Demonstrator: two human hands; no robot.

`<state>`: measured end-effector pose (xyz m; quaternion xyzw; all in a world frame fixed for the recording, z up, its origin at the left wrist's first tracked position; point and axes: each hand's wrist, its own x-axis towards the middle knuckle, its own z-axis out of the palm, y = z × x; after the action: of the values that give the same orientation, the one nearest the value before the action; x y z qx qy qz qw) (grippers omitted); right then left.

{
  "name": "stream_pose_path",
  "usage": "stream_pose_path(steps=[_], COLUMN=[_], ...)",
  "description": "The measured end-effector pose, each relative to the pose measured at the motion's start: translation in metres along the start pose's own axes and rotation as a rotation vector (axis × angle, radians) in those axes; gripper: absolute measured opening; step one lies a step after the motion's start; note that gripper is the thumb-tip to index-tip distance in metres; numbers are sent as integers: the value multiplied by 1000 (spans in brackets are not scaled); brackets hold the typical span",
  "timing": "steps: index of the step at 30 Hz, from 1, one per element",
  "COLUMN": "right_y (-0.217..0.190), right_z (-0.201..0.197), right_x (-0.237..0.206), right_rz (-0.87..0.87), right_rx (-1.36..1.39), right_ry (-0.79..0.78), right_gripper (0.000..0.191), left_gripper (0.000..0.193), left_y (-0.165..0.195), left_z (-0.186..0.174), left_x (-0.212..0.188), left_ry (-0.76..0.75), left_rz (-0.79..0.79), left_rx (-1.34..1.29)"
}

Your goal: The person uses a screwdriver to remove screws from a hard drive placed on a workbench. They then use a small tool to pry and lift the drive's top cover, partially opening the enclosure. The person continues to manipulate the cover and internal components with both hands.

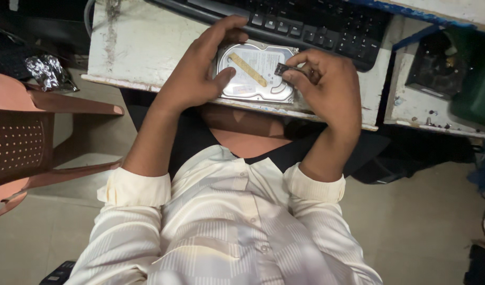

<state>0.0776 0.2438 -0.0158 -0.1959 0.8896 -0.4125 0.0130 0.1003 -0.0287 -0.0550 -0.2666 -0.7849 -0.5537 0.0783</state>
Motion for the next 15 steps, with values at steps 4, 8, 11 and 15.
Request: stream_pose_path(steps=[4, 8, 11, 15], right_y=[3, 4, 5, 4], right_z=[-3, -5, -8, -10], right_x=[0, -3, -5, -5], right_rz=[5, -8, 41, 72], right_rx=[26, -28, 35, 123], right_ry=[-57, -30, -32, -43], right_gripper=[18, 15, 13, 11], left_gripper=[77, 76, 76, 75], left_y=[0, 2, 2, 2], left_z=[0, -1, -1, -1], left_x=[-1, -2, -1, 0], left_ry=[4, 6, 3, 4], left_rz=[8, 12, 1, 22], left_rx=[21, 45, 53, 43])
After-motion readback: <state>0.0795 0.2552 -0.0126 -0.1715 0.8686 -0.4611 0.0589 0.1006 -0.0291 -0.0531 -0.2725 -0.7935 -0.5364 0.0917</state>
